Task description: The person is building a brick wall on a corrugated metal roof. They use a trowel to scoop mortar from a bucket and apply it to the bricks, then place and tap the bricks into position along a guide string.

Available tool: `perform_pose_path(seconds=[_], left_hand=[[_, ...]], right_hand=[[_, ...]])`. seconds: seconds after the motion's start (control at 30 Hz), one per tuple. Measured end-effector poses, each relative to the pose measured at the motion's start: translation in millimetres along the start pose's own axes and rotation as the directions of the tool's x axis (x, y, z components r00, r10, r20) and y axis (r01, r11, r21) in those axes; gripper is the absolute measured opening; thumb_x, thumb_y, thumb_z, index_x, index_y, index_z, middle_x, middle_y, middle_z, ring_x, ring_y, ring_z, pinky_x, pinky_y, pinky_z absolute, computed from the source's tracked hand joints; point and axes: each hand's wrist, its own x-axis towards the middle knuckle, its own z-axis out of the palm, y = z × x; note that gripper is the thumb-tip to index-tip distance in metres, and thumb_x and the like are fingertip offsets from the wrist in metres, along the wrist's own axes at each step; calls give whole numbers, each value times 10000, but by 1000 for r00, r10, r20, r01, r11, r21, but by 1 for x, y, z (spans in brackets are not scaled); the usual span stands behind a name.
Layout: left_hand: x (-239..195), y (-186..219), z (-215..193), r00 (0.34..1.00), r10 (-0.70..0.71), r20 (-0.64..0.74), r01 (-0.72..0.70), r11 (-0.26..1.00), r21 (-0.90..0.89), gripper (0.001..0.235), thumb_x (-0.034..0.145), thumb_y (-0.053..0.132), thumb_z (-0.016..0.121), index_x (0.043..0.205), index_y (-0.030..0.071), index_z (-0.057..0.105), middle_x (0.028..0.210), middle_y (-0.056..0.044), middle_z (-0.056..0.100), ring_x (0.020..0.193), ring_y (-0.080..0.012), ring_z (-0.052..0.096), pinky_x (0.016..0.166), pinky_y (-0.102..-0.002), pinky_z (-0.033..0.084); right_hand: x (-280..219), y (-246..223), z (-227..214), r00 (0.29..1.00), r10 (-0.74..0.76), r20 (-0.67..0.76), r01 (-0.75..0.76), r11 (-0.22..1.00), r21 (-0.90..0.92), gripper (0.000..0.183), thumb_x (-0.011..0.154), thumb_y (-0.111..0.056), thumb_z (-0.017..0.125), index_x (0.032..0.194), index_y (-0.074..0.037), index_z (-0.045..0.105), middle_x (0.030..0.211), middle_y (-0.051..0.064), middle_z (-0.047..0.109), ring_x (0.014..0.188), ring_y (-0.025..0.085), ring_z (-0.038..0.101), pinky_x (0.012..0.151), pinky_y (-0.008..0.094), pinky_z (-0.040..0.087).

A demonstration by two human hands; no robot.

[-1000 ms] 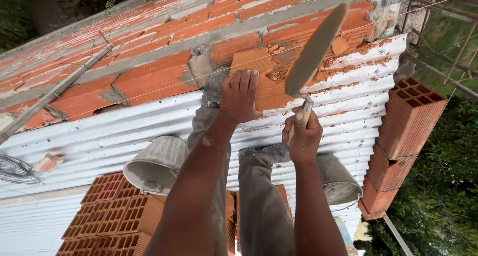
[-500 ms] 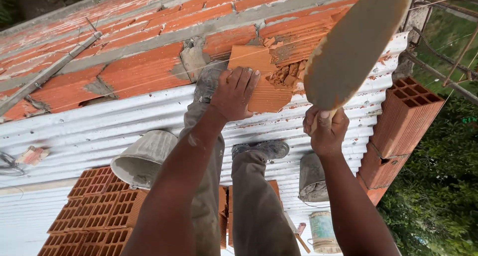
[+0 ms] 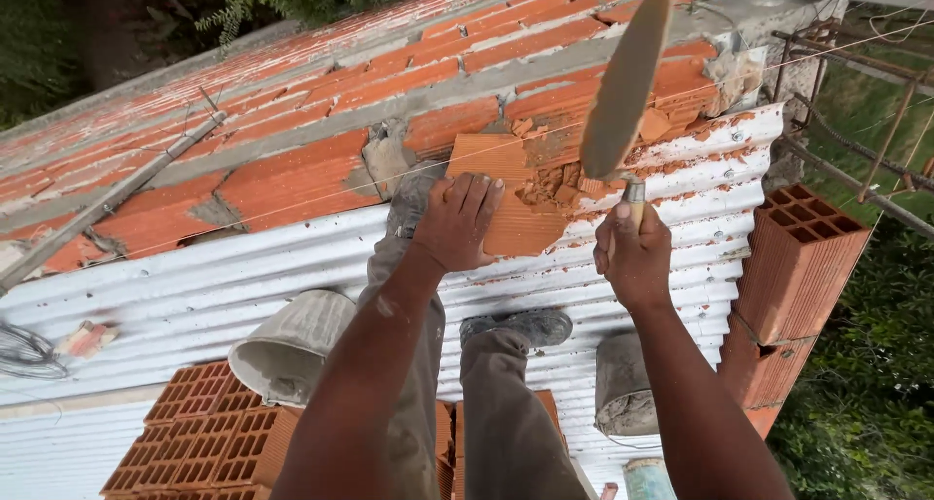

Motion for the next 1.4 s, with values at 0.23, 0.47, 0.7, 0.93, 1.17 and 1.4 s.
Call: perform_pose_path(seconds=[0.23,0.47,0.7,0.93,1.17,1.4], left_hand=[[20,-24,8,997,47,-54,-46,999,25,1137,670,673,674,1558,18,402,1357,-237,500,1266,-397,507,1029,-592,359],[4,-7,-3,999,22,28,-22,1000,15,1221,565,638,767,1553,19,405,1351,-234,507,1270,-398,510,1021,-590,365],[6,-4,-6,998,-48,27,49,999,-21,1227,486,477,795,1559,24,410,1369,-228,523,1273,-400,519,1014,-595,375],[14,25,-8,924,-357,-134,374,917,136,1056,701,652,697,1478,-18,446,1296,-235,508,1206,-401,533,978,-539,378],[11,25,-8,925,-343,-165,366,921,133,1085,690,695,695,1458,-33,454,1307,-241,515,1202,-401,549,977,-526,381],[9,22,0,931,-335,-144,352,928,118,1129,671,713,719,1487,-16,438,1325,-238,502,1234,-399,525,972,-527,385]], right_hand=[[38,76,-13,990,76,115,-39,956,-291,370,1097,-290,537,830,-34,553,510,98,550,393,180,533,381,306,441],[24,89,-11,992,-45,121,26,988,152,303,1112,-191,463,876,-11,523,576,113,506,417,196,530,379,286,459],[-16,73,-48,972,-189,-137,231,850,473,397,1038,-404,598,937,-24,533,628,154,519,463,229,562,443,323,509],[-95,107,28,980,141,-143,-29,803,596,288,1102,-276,463,936,-42,498,563,90,435,393,197,467,354,301,411],[-111,131,62,958,-86,-275,239,769,592,338,1042,-386,540,982,-53,524,652,114,511,507,230,525,535,350,469],[-103,126,73,896,-92,-434,308,833,459,251,1110,-314,462,1025,-81,497,706,79,510,540,205,534,569,334,479]])
